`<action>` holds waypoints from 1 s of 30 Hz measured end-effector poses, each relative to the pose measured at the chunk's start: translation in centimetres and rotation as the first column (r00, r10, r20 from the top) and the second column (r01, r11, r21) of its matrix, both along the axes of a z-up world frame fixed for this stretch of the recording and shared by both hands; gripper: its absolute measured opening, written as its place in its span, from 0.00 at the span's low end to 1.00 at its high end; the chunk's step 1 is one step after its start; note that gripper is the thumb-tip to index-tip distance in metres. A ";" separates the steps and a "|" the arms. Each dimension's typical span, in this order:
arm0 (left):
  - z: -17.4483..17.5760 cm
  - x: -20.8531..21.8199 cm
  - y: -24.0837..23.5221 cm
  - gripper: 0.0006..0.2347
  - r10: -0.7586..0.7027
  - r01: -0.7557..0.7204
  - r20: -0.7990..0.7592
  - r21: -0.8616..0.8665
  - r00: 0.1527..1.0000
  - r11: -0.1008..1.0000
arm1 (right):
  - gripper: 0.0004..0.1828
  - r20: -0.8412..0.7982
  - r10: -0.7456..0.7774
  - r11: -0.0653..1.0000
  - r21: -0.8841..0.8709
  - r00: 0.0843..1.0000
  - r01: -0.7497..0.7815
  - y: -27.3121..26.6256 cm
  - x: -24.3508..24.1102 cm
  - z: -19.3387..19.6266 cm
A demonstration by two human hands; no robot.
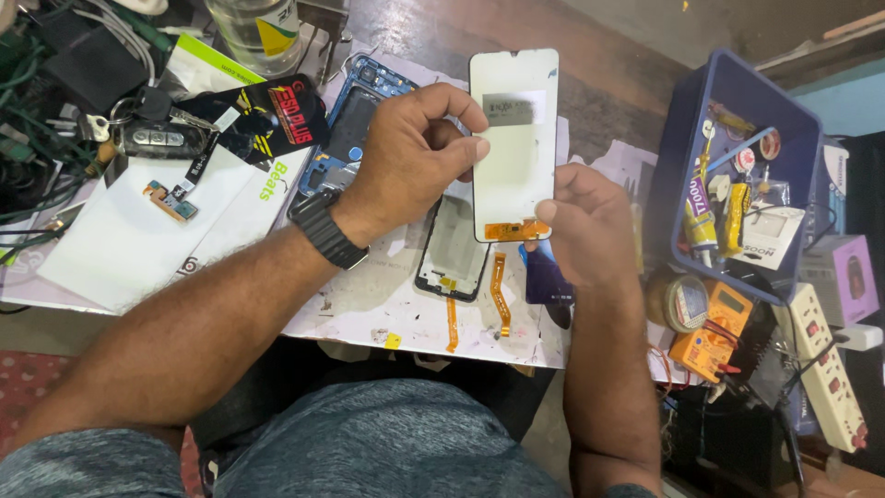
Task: The person uses a green plastic pry tool to separate the screen assembly from the smartphone chassis. They then peel off a protective film from the removed screen and inspect the components.
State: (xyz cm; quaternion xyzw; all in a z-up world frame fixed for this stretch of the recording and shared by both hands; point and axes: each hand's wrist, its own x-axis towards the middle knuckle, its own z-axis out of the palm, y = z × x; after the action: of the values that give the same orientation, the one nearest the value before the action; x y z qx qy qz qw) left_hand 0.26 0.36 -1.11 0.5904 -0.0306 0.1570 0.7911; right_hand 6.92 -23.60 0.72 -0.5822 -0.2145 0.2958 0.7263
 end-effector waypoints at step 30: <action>-0.7 0.5 0.1 0.04 -0.010 0.011 -0.052 0.019 0.999 1.000 | 0.10 -0.055 -0.029 0.998 0.049 0.998 0.032 0.0 -0.2 -0.5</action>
State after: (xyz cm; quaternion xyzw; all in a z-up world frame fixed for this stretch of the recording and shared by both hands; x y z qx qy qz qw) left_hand 0.80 0.46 -1.79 0.6017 -0.0146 0.1370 0.7868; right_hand 6.77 -23.57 0.21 -0.5588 -0.1933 0.2951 0.7506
